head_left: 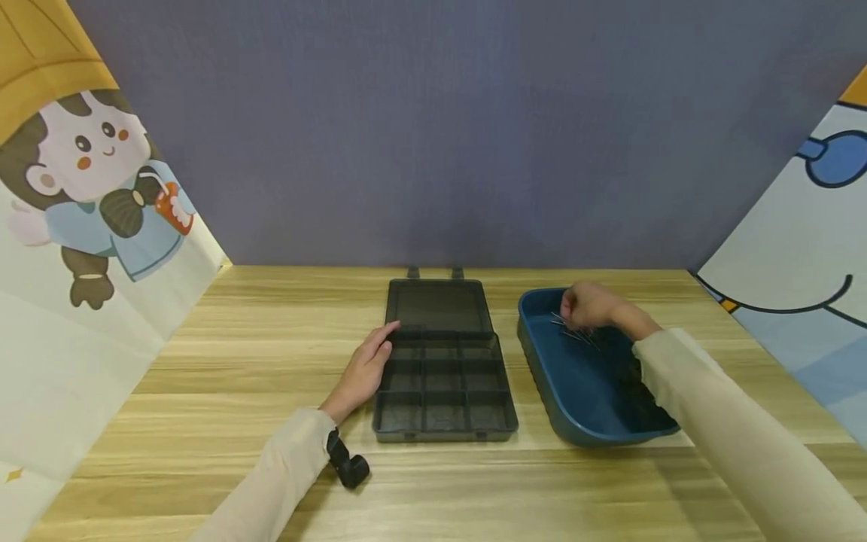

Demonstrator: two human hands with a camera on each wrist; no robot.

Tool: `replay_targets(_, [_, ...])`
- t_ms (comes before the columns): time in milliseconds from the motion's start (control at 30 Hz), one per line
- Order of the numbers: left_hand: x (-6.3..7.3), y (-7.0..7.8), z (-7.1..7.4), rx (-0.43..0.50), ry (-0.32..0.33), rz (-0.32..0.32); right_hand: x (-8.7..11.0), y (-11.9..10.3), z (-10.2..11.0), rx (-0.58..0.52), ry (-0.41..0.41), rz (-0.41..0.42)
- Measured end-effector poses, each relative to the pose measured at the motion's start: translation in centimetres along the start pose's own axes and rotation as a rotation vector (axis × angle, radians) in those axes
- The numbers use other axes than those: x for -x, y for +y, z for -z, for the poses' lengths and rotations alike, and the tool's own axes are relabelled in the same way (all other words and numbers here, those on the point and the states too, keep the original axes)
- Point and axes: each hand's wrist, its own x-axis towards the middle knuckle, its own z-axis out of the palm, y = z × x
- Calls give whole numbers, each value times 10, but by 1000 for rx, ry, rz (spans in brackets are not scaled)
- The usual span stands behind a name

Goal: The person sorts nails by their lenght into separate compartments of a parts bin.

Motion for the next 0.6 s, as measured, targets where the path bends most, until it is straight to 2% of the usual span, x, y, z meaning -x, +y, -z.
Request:
replay_targets(133, [0, 0, -1, 9, 10, 0, 3, -9, 3, 17, 34, 49])
replay_targets(467, [0, 0, -2, 15, 13, 7, 12, -32, 9, -56, -8, 38])
replay_targets(600, [0, 1, -1, 18, 15, 16, 14, -44, 9, -46, -7, 48])
